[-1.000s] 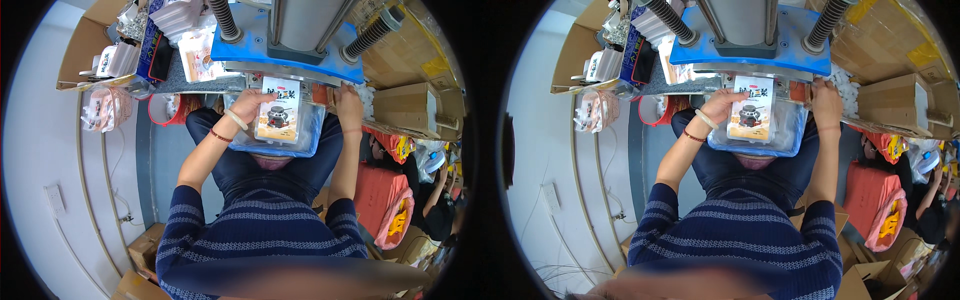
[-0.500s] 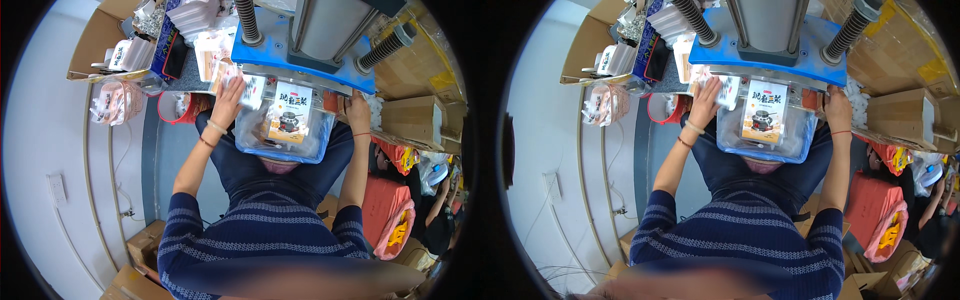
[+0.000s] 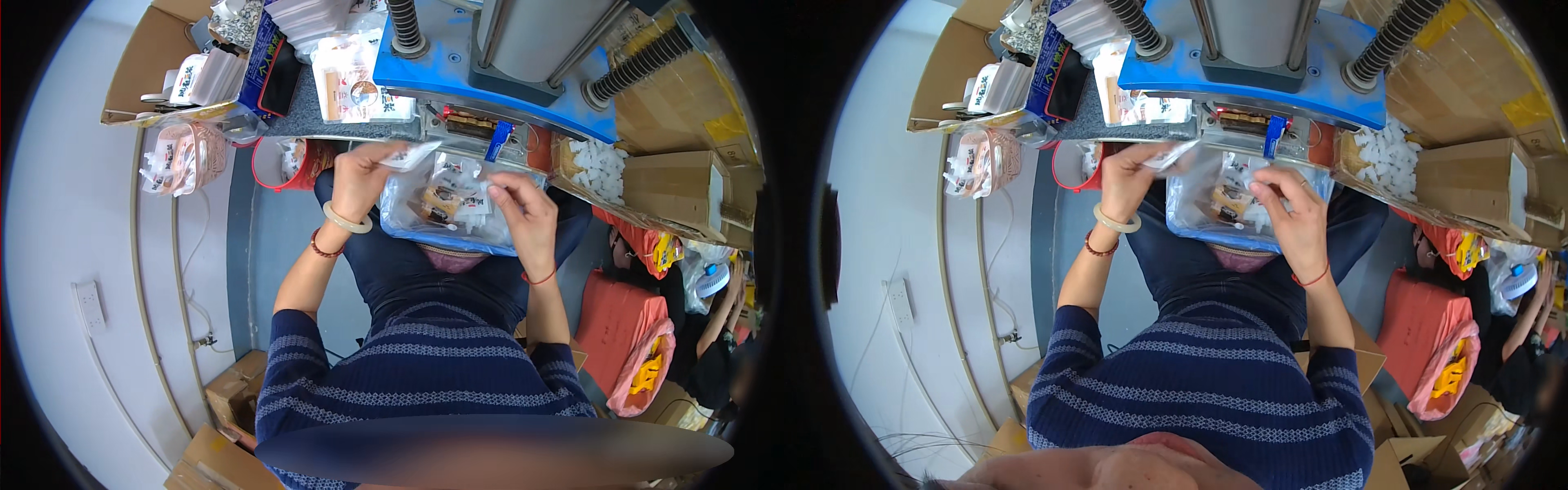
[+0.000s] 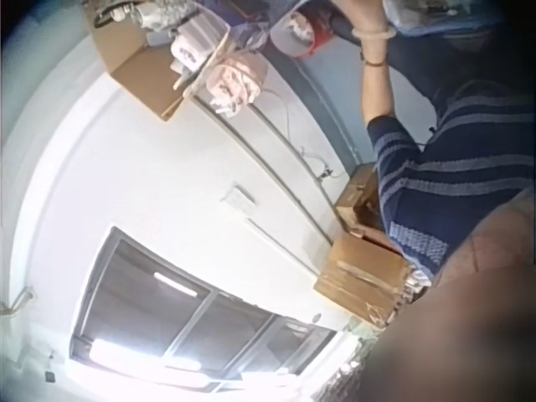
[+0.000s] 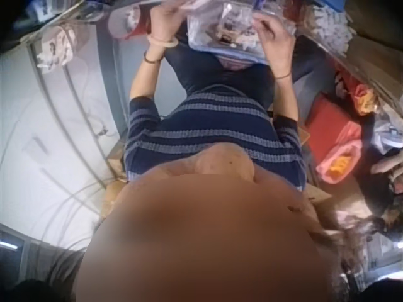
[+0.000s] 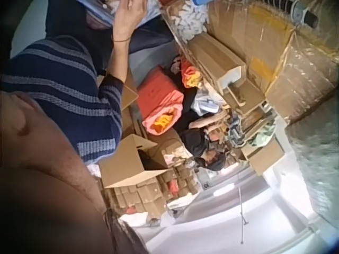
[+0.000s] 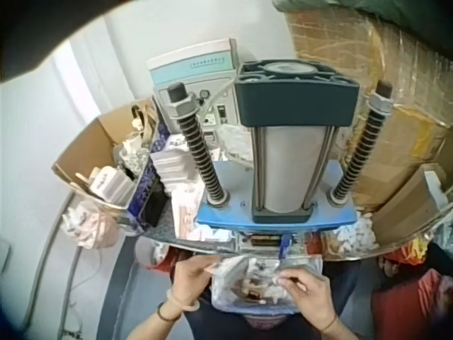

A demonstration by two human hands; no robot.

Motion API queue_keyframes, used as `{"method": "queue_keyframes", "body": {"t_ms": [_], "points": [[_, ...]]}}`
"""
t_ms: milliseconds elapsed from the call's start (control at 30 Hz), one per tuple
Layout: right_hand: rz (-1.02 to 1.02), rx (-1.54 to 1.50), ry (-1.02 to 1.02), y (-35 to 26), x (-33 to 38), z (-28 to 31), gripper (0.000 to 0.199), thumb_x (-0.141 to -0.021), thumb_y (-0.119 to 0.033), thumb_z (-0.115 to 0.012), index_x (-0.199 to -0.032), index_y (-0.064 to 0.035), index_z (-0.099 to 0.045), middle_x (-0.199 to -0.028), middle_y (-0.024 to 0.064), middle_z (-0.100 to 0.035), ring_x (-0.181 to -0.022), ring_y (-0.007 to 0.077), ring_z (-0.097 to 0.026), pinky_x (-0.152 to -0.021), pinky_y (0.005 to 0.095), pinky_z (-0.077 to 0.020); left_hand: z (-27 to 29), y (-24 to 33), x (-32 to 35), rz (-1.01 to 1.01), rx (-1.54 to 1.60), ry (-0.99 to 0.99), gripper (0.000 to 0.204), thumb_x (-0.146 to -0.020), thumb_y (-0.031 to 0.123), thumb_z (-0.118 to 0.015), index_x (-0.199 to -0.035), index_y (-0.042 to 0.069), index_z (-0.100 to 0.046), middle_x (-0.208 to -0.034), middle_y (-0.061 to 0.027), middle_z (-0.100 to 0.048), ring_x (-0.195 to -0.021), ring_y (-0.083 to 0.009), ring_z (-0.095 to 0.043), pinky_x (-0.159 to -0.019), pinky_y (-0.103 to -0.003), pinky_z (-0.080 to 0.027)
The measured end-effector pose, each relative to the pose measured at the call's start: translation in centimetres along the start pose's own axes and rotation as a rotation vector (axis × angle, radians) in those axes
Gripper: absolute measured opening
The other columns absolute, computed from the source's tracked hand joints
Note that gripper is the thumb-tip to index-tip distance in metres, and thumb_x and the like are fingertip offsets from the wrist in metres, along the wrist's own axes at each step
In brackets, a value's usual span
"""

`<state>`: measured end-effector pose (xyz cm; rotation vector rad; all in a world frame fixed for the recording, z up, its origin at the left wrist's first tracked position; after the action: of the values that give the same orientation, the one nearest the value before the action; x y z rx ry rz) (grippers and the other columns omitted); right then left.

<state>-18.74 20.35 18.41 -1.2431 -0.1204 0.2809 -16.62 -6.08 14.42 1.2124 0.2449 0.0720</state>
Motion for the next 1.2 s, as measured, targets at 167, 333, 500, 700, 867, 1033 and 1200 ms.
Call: {"method": "queue_keyframes", "body": {"t_ms": [167,333,500,700,867,1033,1200], "points": [[0.118,-0.028,0.026,0.2,-0.9,-0.1,0.015,-0.087,-0.007,-0.069,-0.101,-0.0003,-0.068,-0.094,0.0047,-0.068,-0.080,0.0091,-0.061,-0.073,0.0226,-0.0481,1.2,-1.8,-2.7,-0.565,-0.892,0.239,0.038,-0.072,-0.002,-0.058,-0.109,0.002,-0.065,-0.108,-0.0130,-0.067,-0.099,-0.0275,-0.064,-0.086,-0.038,-0.049],[0.025,-0.003,-0.025,1.7,0.2,-0.3,0.017,-0.087,-0.006,-0.069,-0.103,0.0004,-0.067,-0.095,0.0052,-0.068,-0.082,0.0093,-0.062,-0.074,0.0227,-0.0489,0.8,-6.2,-2.5,-0.408,-0.690,0.087,0.040,-0.069,-0.011,-0.056,-0.103,0.004,-0.070,-0.105,-0.0113,-0.070,-0.100,-0.0281,-0.065,-0.089,-0.036,-0.051],[-0.053,-0.130,-0.118,3.5,2.2,-2.4,0.016,-0.086,-0.005,-0.069,-0.102,0.0002,-0.068,-0.097,0.0058,-0.068,-0.083,0.0098,-0.063,-0.075,0.0228,-0.0493,0.0,-1.7,-1.0,-0.141,-0.252,-0.074,0.034,-0.069,-0.011,-0.062,-0.098,0.002,-0.073,-0.100,-0.0134,-0.072,-0.098,-0.0285,-0.067,-0.087,-0.032,-0.052],[0.091,-0.081,-0.065,2.0,1.0,-3.2,0.016,-0.086,-0.005,-0.069,-0.101,-0.0002,-0.068,-0.099,0.0089,-0.068,-0.085,0.0147,-0.065,-0.076,0.0252,-0.0502,1.2,0.3,-1.7,-0.596,-0.803,0.295,0.039,-0.067,-0.010,-0.059,-0.104,0.000,-0.067,-0.104,-0.0137,-0.068,-0.096,-0.0275,-0.066,-0.083,-0.037,-0.051],[0.086,-0.050,-0.139,2.6,1.5,-3.1,0.016,-0.086,-0.005,-0.069,-0.101,-0.0008,-0.068,-0.098,0.0094,-0.068,-0.085,0.0172,-0.066,-0.076,0.0264,-0.0507,1.3,-4.6,-2.5,-0.485,-1.089,0.093,0.037,-0.075,0.000,-0.058,-0.112,0.002,-0.061,-0.107,-0.0099,-0.067,-0.097,-0.0227,-0.063,-0.077,-0.036,-0.048],[0.111,0.024,-0.144,2.5,1.2,-2.8,0.017,-0.084,-0.004,-0.070,-0.101,-0.0009,-0.068,-0.098,0.0106,-0.068,-0.087,0.0198,-0.066,-0.076,0.0275,-0.0507,0.8,-5.4,-1.3,-0.472,-0.807,0.029,0.026,-0.075,-0.001,-0.064,-0.100,0.005,-0.070,-0.107,-0.0102,-0.069,-0.100,-0.0251,-0.063,-0.086,-0.036,-0.050],[0.114,0.001,-0.114,1.9,2.4,-3.2,0.016,-0.085,-0.004,-0.069,-0.100,0.0006,-0.068,-0.100,0.0110,-0.068,-0.089,0.0198,-0.066,-0.078,0.0278,-0.0504,0.6,-0.1,-0.8,-0.348,-0.325,0.076,0.014,-0.082,0.002,-0.067,-0.096,-0.001,-0.070,-0.097,-0.0121,-0.071,-0.086,-0.0268,-0.067,-0.078,-0.033,-0.052]]}}
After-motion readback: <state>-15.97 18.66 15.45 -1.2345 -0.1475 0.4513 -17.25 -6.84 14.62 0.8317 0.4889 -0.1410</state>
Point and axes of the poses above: each hand's wrist, its own x-axis away from the middle knuckle, its own z-axis out of the back of the hand, y = z × x, the point moved 1 cm from there along -x, towards the middle knuckle
